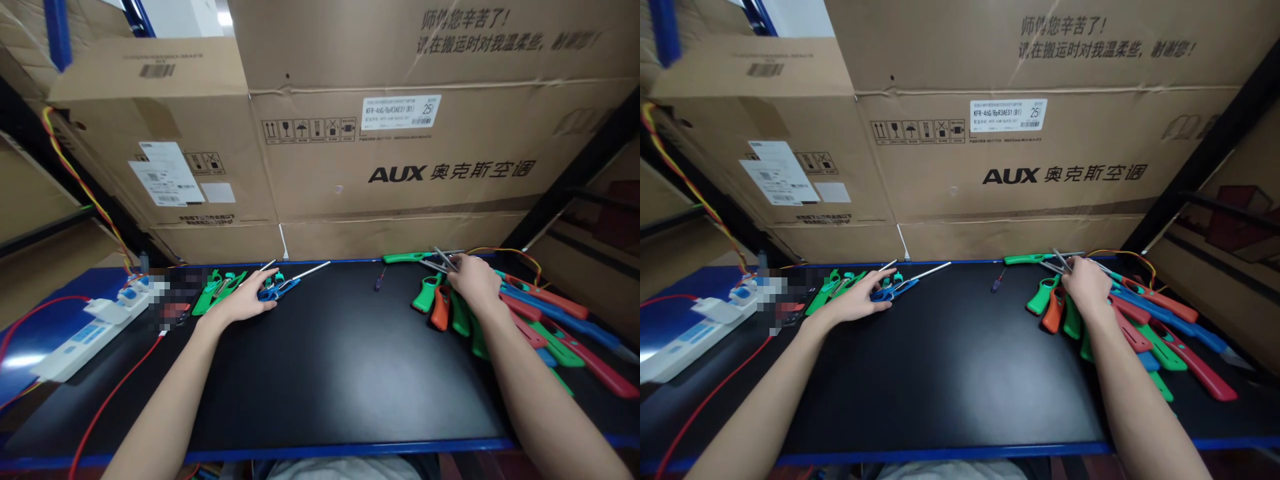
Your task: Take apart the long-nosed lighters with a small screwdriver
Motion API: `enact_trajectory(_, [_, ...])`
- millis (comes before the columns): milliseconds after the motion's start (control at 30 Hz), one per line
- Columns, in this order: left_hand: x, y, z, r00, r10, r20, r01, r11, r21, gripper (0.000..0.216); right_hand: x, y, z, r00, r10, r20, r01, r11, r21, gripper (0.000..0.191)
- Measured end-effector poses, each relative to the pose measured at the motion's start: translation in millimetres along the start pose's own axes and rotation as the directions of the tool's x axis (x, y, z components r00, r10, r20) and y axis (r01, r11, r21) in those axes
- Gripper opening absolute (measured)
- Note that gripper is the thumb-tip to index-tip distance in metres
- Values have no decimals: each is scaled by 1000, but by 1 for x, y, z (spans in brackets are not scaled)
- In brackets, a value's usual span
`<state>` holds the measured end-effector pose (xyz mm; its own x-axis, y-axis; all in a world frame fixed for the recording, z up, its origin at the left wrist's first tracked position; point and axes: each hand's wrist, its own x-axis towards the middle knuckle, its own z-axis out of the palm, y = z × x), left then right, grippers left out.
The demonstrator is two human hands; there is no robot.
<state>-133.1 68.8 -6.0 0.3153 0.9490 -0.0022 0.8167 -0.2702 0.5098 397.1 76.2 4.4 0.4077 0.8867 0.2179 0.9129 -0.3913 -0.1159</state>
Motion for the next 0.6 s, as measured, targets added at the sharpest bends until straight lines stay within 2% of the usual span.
enact_trajectory(167, [2, 0, 1, 994, 33, -103, -31, 999, 27, 80, -2, -1, -1, 1000, 27, 15, -28, 998, 49, 40])
enact_trajectory(300, [0, 0, -10, 973, 62, -221, -50, 997, 60, 82, -5, -2, -4, 997, 52, -61, -45, 993, 109, 42])
enact_trajectory(400, [-3, -1, -21, 949, 32, -313, -8, 997, 77, 71, -7, -3, -9, 994, 59, -95, -47, 991, 129, 44])
enact_trajectory(600, [-5, 2, -29, 898, -16, -440, 93, 984, 154, 45, -20, -18, -19, 981, -54, -189, 88, 980, 180, 43])
